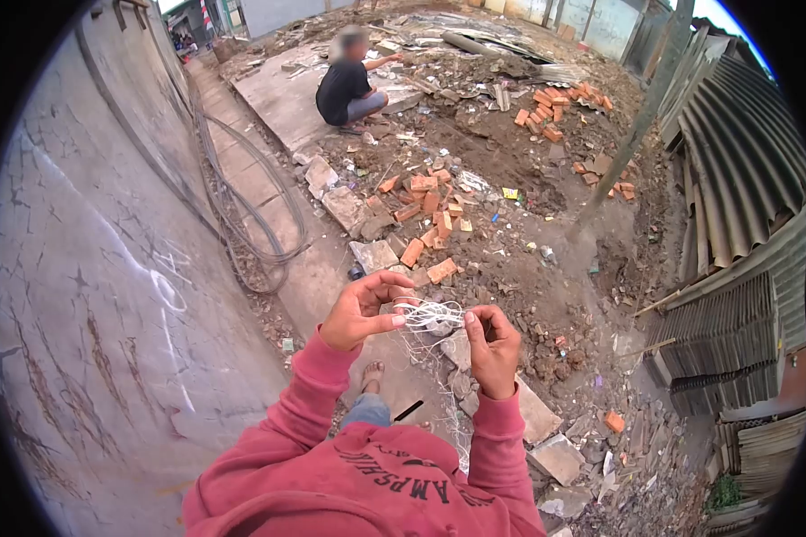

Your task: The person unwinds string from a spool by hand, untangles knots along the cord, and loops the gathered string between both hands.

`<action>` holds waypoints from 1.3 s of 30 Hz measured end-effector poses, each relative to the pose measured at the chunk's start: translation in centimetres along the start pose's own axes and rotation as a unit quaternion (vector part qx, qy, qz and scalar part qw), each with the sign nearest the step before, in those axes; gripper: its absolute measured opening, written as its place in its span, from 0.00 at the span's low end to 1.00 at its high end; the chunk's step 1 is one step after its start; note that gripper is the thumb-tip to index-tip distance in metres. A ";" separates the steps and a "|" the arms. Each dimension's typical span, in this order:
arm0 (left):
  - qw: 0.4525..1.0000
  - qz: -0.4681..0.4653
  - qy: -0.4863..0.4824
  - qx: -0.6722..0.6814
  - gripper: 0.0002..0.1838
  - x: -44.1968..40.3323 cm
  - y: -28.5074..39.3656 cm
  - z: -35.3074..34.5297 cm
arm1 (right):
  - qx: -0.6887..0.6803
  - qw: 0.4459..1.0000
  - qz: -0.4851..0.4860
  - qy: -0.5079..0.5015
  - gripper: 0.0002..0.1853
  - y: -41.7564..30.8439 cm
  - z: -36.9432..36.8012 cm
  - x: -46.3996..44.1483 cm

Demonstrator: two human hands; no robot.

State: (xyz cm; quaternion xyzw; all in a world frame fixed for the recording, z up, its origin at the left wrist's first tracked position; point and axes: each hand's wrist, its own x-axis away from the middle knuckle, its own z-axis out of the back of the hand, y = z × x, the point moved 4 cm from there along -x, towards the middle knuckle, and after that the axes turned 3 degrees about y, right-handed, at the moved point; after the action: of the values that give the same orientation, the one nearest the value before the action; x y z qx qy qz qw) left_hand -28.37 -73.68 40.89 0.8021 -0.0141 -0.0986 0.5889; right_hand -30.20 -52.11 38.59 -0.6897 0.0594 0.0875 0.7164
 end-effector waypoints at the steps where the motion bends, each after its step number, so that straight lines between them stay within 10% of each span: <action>1: 1.000 0.003 0.005 0.012 0.20 -0.4 0.1 -0.2 | -0.037 0.999 0.025 -0.005 0.04 -1.1 -1.2 -0.5; 8: 0.998 -0.012 0.065 -0.003 0.17 -1.5 -1.2 -1.0 | 0.035 0.987 0.148 -0.048 0.08 -2.5 -3.4 -0.7; 20: 0.996 0.033 0.077 0.006 0.09 -1.5 -1.0 -1.6 | -0.087 0.993 -0.065 -0.054 0.05 -0.8 -1.9 -1.3; 32: 0.986 -0.041 0.153 0.056 0.17 -5.2 4.2 5.9 | -0.062 0.998 -0.005 -0.006 0.03 -4.0 -6.1 -6.5; 39: 0.986 -0.144 -0.044 -0.073 0.25 -8.0 8.2 14.2 | -0.029 0.996 0.087 -0.010 0.03 -6.6 -14.5 -13.1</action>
State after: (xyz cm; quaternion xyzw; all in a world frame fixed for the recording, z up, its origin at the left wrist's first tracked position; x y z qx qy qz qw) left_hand -37.90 -88.46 45.66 0.7454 0.0827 -0.2183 0.6244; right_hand -41.09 -67.42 47.11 -0.7013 0.1095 0.1585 0.6864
